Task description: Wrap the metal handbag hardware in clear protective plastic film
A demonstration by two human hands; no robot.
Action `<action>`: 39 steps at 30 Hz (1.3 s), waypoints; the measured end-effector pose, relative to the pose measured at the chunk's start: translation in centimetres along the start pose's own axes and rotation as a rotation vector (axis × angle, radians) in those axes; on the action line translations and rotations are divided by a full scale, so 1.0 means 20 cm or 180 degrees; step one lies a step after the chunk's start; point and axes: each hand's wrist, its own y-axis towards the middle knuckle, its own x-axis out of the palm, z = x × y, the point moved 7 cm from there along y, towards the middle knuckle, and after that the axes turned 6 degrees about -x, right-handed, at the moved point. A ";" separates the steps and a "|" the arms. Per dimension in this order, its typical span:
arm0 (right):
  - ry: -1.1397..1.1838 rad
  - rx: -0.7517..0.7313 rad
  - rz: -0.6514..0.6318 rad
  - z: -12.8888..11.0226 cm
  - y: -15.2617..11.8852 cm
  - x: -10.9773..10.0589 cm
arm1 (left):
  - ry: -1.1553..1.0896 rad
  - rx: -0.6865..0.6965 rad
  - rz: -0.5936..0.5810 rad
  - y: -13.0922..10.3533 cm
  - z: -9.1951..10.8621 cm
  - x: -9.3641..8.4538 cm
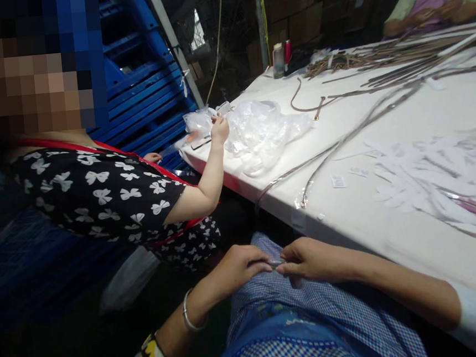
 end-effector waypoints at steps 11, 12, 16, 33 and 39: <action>0.2159 0.0530 -0.0478 0.00 -0.06 0.17 | -0.0795 -0.0164 -0.0695 -0.01 -0.06 -0.01; 0.2250 0.0540 -0.0473 0.00 -0.07 0.17 | -0.0841 -0.0182 -0.0771 -0.02 -0.08 -0.01; 0.2462 0.0539 -0.0384 -0.02 -0.10 0.18 | -0.1178 -0.0136 -0.0772 -0.03 -0.11 -0.03; 0.3725 -0.0115 0.1397 -0.23 -0.08 -0.10 | -0.1277 0.0091 0.1356 -0.02 -0.01 -0.09; 0.3673 -0.0474 0.1963 -0.27 -0.11 -0.16 | -0.1482 -0.0103 0.1077 0.01 -0.04 0.02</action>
